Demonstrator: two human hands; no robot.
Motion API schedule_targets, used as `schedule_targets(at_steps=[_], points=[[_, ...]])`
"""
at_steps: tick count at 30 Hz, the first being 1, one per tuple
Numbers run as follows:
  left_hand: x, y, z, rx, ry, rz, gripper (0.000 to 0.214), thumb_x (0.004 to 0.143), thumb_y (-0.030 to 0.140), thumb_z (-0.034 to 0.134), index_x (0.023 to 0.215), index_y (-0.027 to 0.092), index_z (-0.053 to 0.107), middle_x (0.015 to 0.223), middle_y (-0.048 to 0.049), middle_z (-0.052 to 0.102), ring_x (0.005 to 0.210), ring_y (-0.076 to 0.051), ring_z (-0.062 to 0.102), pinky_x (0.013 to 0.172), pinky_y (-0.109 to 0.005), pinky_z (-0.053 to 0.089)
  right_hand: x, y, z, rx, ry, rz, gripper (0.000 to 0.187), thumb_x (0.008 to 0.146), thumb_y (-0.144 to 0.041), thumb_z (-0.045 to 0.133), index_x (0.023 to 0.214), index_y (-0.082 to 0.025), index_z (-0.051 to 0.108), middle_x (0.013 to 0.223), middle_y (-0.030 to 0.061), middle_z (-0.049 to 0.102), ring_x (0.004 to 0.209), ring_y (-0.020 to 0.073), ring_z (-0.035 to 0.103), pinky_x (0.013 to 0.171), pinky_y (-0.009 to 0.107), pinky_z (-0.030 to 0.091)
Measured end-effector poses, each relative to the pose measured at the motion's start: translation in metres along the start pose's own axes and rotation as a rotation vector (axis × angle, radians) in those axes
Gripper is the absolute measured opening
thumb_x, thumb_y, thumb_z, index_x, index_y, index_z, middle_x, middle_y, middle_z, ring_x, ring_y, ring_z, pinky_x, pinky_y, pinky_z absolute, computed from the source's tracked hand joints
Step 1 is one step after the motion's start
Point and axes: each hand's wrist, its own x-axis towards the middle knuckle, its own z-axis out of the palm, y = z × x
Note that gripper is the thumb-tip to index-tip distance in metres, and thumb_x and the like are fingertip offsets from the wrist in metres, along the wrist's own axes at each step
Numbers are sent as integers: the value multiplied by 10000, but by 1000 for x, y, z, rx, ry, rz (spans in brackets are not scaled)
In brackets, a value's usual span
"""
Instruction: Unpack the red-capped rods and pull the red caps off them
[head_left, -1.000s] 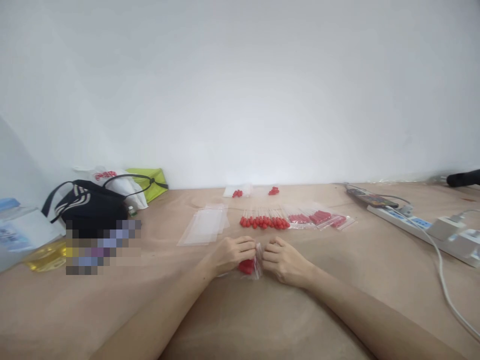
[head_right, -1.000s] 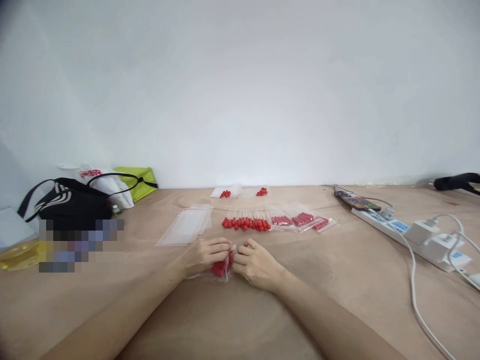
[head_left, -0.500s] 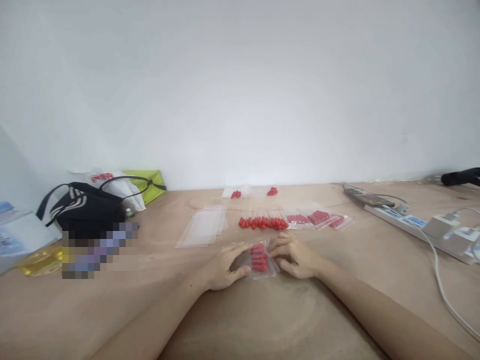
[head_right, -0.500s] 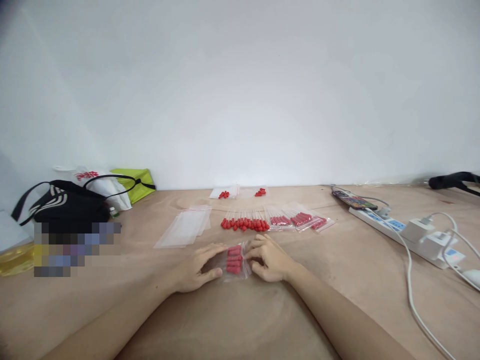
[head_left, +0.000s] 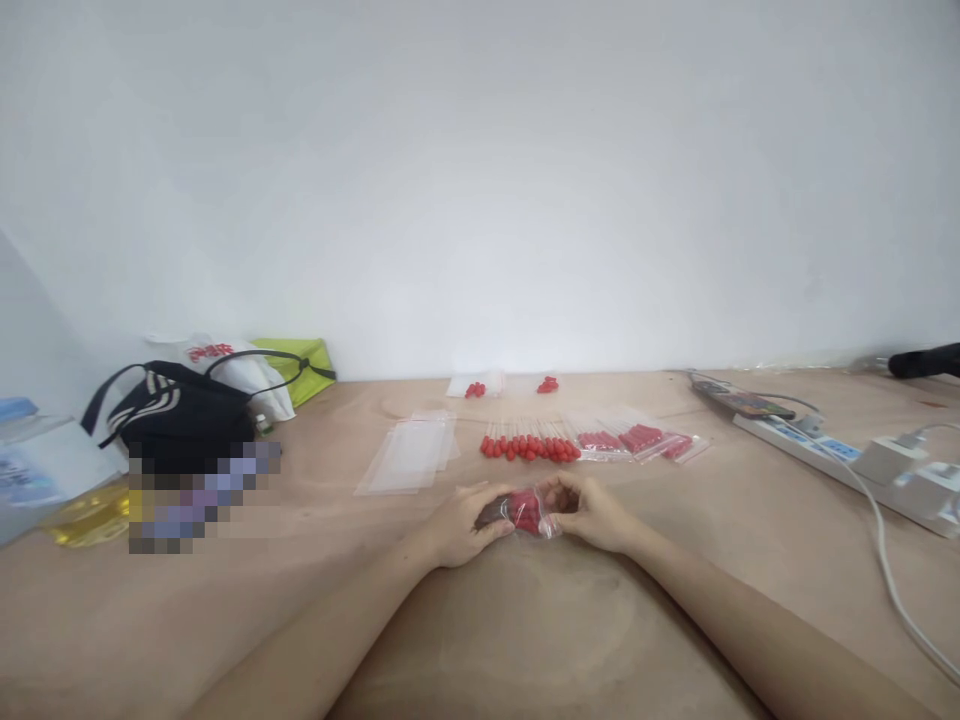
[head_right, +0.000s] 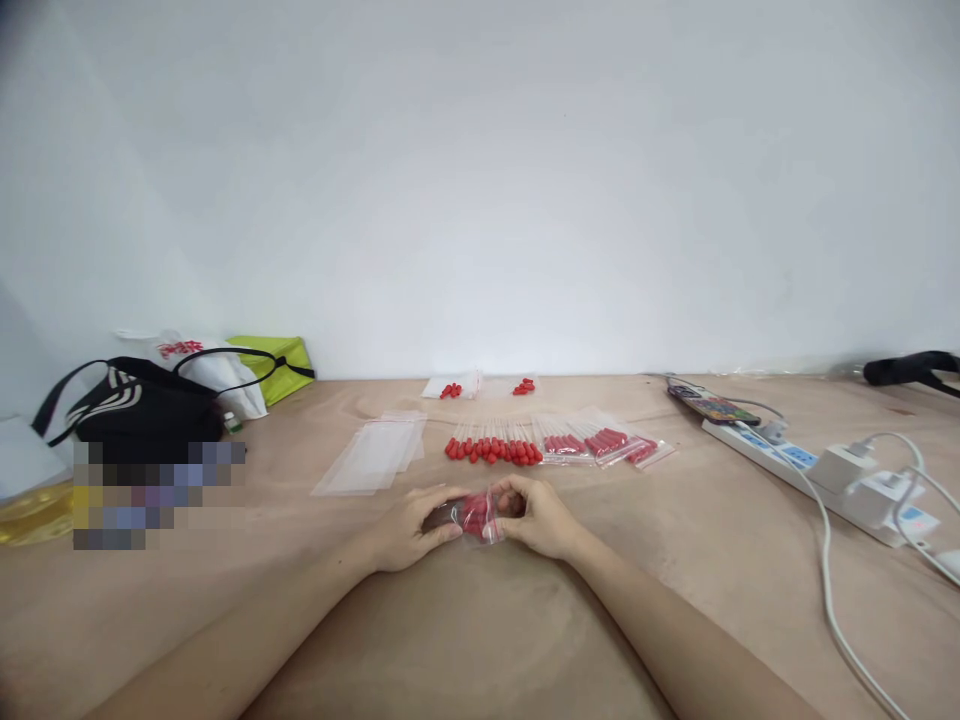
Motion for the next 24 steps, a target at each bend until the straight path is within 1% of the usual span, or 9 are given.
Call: schedule_targets(at_steps=[2, 4, 7, 9, 13, 16, 18, 20, 24], points=[[2, -1, 1, 0, 9, 5, 359, 812, 363, 462, 1155, 258, 463, 1092, -20, 568, 978, -189, 518, 851, -310, 382, 0, -2, 3, -16, 49, 32, 320, 584, -401, 686, 753, -156, 571, 661, -9, 567, 580, 101, 485, 528, 219, 382], [4, -1, 2, -6, 10, 18, 341, 818, 355, 454, 1143, 253, 477, 1072, -22, 578, 965, -186, 525, 844, -307, 388, 0, -3, 6, -4, 89, 18, 289, 656, -429, 618, 735, -155, 572, 659, 6, 587, 594, 113, 505, 547, 231, 393], [5, -2, 2, -21, 11, 43, 326, 826, 330, 446, 1139, 248, 483, 1097, -28, 572, 986, -181, 522, 860, -309, 384, 1, -3, 8, 67, 116, -55, 314, 723, -428, 546, 910, -176, 560, 716, 11, 611, 627, 122, 528, 591, 247, 406], [5, -3, 3, -27, 20, 59, 322, 826, 326, 450, 1136, 246, 485, 1108, -28, 567, 998, -177, 520, 871, -310, 380, 1, -2, 8, 99, 111, -66, 341, 708, -415, 569, 960, -187, 533, 704, -3, 599, 613, 116, 518, 581, 243, 400], [5, -5, 5, -38, 64, 85, 319, 811, 335, 477, 1112, 231, 502, 1108, -35, 557, 1005, -170, 513, 881, -302, 383, 1, -1, 6, 48, 69, 12, 306, 574, -364, 695, 748, -166, 541, 608, -32, 529, 547, 89, 448, 512, 212, 353], [5, -4, 5, -40, 117, 97, 291, 796, 328, 502, 1060, 210, 536, 1089, -49, 541, 985, -164, 514, 867, -285, 394, 1, 1, 6, 29, 51, 30, 341, 498, -322, 742, 713, -162, 531, 604, -43, 507, 540, 76, 420, 497, 197, 331], [5, -3, 5, -34, 140, 95, 272, 786, 322, 518, 1027, 201, 553, 1054, -52, 537, 950, -160, 522, 844, -279, 407, 2, 1, 7, 28, 39, -8, 341, 493, -305, 743, 709, -164, 519, 618, -47, 503, 546, 72, 414, 502, 192, 329], [5, -3, 5, -30, 146, 86, 258, 779, 315, 528, 1006, 198, 563, 1022, -50, 541, 920, -158, 529, 823, -278, 416, 1, -1, 8, 0, 29, -53, 298, 518, -286, 724, 680, -168, 503, 603, -55, 489, 537, 67, 400, 499, 187, 322], [4, -3, 5, -36, 141, 74, 255, 779, 307, 528, 1015, 213, 560, 1008, -39, 550, 911, -160, 530, 818, -286, 418, -1, -8, 7, -171, 34, -131, 176, 576, -219, 656, 665, -177, 511, 586, -55, 498, 537, 75, 413, 507, 189, 325]])
